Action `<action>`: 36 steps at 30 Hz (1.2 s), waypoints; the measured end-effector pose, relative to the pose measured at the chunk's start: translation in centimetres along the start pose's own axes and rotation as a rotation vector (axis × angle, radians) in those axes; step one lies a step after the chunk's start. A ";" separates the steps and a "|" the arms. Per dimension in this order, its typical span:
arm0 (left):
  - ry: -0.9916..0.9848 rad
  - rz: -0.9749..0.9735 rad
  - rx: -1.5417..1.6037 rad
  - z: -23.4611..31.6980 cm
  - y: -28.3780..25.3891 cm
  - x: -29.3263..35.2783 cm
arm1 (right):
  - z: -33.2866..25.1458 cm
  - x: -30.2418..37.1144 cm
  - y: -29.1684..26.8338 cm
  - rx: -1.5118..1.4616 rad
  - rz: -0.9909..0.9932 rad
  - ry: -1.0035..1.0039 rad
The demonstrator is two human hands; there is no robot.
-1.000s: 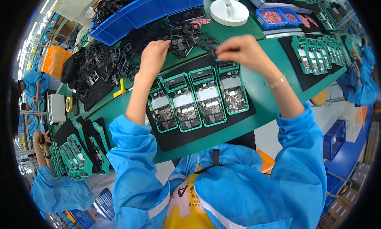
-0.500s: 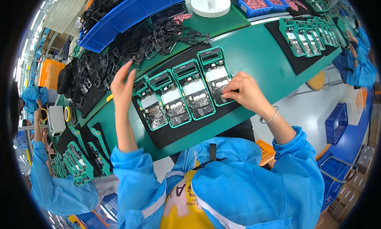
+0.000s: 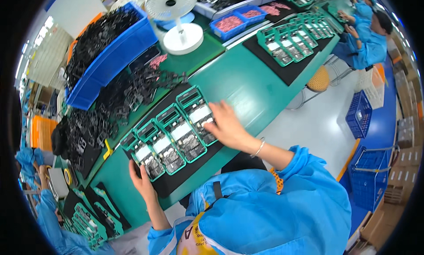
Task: The recorder is assembling small black plastic components into green PCB housings at an electronics factory workbench.
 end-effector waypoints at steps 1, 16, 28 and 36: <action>-0.024 0.093 0.349 1.1 0.2 -0.4 | -0.1 -0.3 -0.1 -0.097 0.053 0.022; -0.178 -0.457 0.754 17.7 17.3 1.4 | 11.5 -4.3 -18.5 -0.546 0.092 0.277; 0.136 -0.594 0.760 30.4 50.6 1.5 | 36.9 -10.1 -45.0 -0.245 0.388 0.466; 0.169 -0.516 0.470 25.5 57.8 0.7 | 47.8 -14.2 -41.9 0.033 0.301 0.448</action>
Point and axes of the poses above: each hand's wrist, its own x-axis away from the middle knuckle, its own y-axis out of the palm, z = x × y, the point moved 10 cm from there along -x, towards the middle knuckle, and after that the axes turned 2 degrees about -y, right-handed, at the moved point
